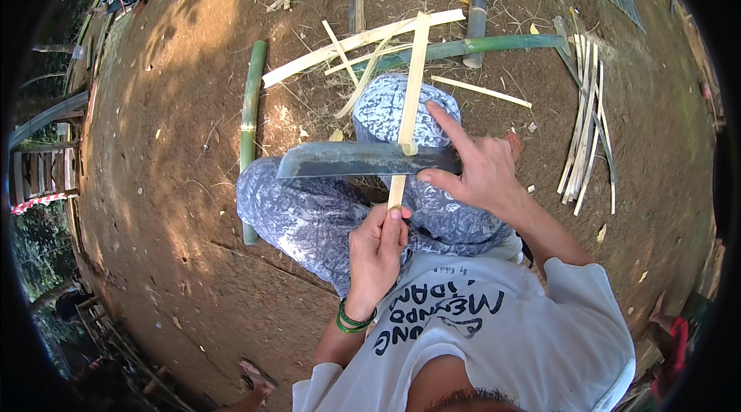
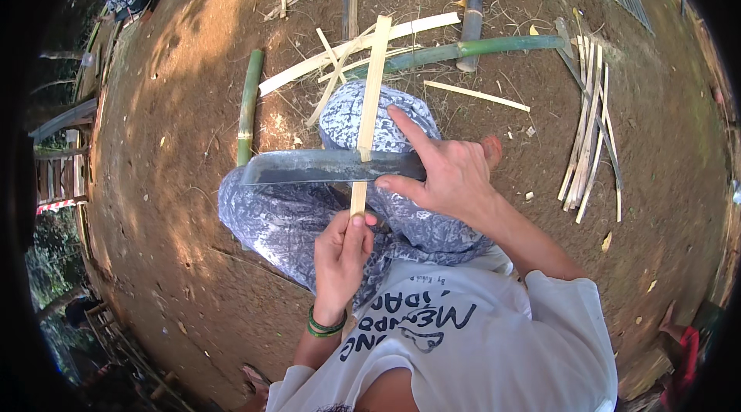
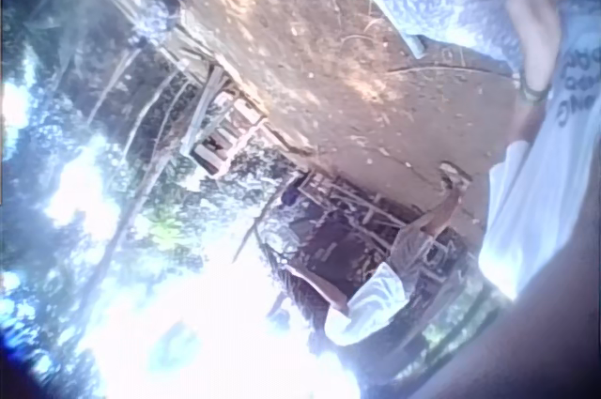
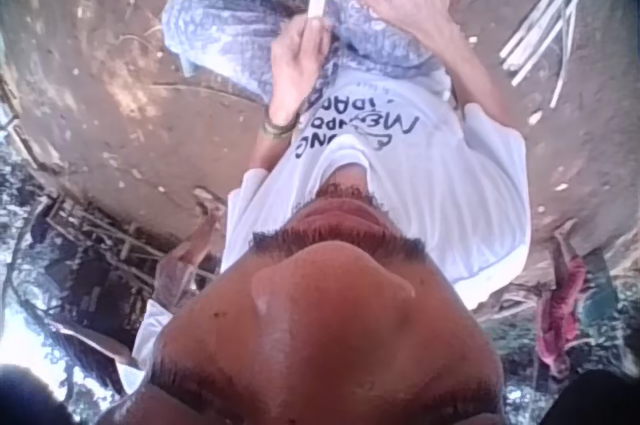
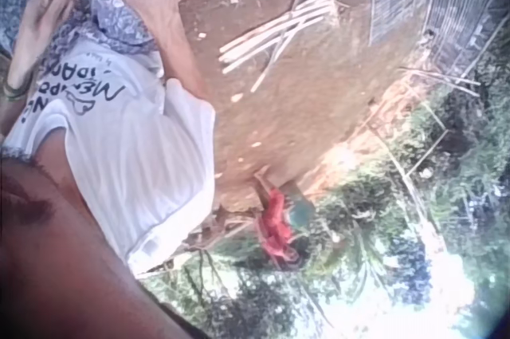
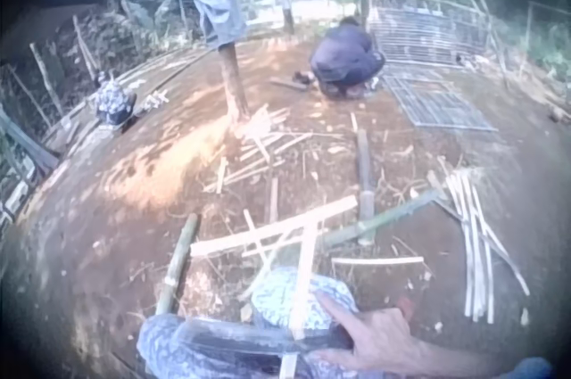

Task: The person sits on the ground and uses a machete to split long bamboo strips into thinner slats. They hold the bamboo against a support structure and repeatedly strike it with the machete to separate the material.

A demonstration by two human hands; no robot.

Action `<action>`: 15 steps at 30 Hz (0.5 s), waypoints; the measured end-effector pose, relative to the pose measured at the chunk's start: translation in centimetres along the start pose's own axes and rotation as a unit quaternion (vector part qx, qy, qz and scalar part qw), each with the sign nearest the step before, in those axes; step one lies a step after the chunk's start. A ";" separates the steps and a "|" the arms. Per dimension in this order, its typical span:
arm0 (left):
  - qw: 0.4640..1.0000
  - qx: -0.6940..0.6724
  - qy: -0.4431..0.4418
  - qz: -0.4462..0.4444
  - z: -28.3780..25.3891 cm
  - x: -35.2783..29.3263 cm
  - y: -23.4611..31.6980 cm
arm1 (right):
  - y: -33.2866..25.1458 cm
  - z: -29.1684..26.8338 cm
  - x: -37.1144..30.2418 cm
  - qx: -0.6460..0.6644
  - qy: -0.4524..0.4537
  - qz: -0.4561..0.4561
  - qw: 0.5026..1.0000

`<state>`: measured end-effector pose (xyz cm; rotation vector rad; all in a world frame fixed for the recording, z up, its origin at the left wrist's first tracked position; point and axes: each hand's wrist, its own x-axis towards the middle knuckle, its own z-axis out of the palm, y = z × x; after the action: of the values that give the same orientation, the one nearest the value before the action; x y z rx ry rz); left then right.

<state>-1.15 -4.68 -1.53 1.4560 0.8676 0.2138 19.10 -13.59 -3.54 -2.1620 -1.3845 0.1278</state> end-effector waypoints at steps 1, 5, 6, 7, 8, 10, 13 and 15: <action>1.000 0.002 0.001 0.001 -0.1 -0.5 -0.2 | -0.1 -0.1 0.0 0.003 0.002 -0.002 1.000; 1.000 0.023 0.016 0.004 -0.4 -1.5 -0.3 | -0.5 -0.6 0.0 0.004 -0.002 -0.006 1.000; 1.000 0.026 0.016 0.002 -0.5 -1.9 -0.3 | -0.5 -0.6 0.1 0.001 -0.005 -0.005 1.000; 0.999 0.030 0.016 0.001 -0.7 -2.3 -0.5 | -0.5 -0.6 0.0 -0.003 -0.003 -0.004 1.000; 0.999 0.033 0.015 -0.001 -0.8 -2.8 -0.6 | -0.4 -0.5 0.0 -0.007 -0.002 -0.003 1.000; 0.999 0.037 0.017 -0.003 -0.9 -3.4 -0.9 | -0.3 -0.4 -0.1 -0.001 0.006 -0.005 1.000; 0.998 0.048 0.025 -0.020 -1.4 -4.6 -1.3 | -0.1 -0.1 -0.3 0.014 0.015 -0.009 1.000; 0.998 0.053 0.031 -0.028 -1.6 -5.2 -1.5 | -0.1 -0.1 -0.2 0.004 0.006 -0.005 1.000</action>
<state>-6.26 -6.82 -0.70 1.5283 0.9817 0.1749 18.95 -13.80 -3.44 -2.1455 -1.3850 0.1151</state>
